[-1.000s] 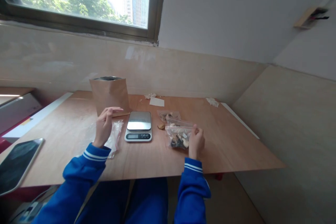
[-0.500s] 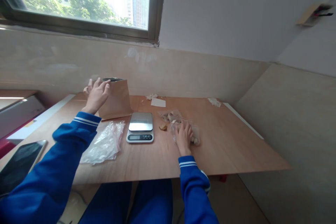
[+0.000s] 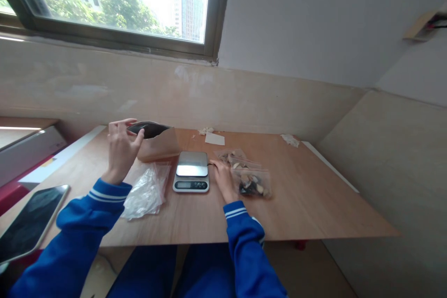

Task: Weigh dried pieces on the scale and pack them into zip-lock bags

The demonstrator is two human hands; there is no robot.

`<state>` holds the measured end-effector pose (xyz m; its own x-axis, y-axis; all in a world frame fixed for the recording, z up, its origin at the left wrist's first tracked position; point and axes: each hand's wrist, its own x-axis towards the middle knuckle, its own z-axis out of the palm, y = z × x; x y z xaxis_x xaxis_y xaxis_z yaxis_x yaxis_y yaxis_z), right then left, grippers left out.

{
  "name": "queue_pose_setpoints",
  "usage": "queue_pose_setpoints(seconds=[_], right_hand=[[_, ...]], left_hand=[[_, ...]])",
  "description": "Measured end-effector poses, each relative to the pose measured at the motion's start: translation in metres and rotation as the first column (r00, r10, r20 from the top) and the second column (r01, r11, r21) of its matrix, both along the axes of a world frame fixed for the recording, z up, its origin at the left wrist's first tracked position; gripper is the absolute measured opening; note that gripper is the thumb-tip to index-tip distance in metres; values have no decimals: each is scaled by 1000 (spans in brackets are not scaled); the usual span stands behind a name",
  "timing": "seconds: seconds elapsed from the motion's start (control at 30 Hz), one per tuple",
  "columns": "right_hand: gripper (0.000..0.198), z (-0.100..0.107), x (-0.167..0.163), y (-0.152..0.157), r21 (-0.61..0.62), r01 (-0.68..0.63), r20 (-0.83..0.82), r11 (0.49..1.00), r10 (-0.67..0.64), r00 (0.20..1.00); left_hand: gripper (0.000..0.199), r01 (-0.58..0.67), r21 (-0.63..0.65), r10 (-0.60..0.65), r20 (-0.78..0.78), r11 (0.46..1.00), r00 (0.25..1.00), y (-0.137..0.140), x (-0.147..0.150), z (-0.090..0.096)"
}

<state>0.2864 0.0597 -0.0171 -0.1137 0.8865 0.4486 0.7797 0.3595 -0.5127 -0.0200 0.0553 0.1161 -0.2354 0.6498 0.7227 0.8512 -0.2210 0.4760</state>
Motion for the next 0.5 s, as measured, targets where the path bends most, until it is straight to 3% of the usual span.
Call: queue_pose_setpoints(seconds=[0.23,0.33,0.4,0.43,0.5], right_hand=[[40,26,-64,11,2,-120,37,993,120,992],[39,51,-82,-17,162,-139,-119,977,159,980],[36,71,-94,-44,321,-80,-255,944,168,952],[36,81,-102,-57,362,-126,-250,924,226,941],[39,95,-117,-76,347,-363,-85,865,414,906]], left_hand=[[44,-112,-96,96,-153,989,984,-40,-1,3],[30,-19,-275,-23,-151,961,988,-46,-8,-2],[28,8,-373,-65,-139,928,988,-48,-10,-7],[29,2,-393,-65,-148,920,987,-49,-10,-9],[31,-19,-391,-59,-188,920,980,-50,-7,-13]])
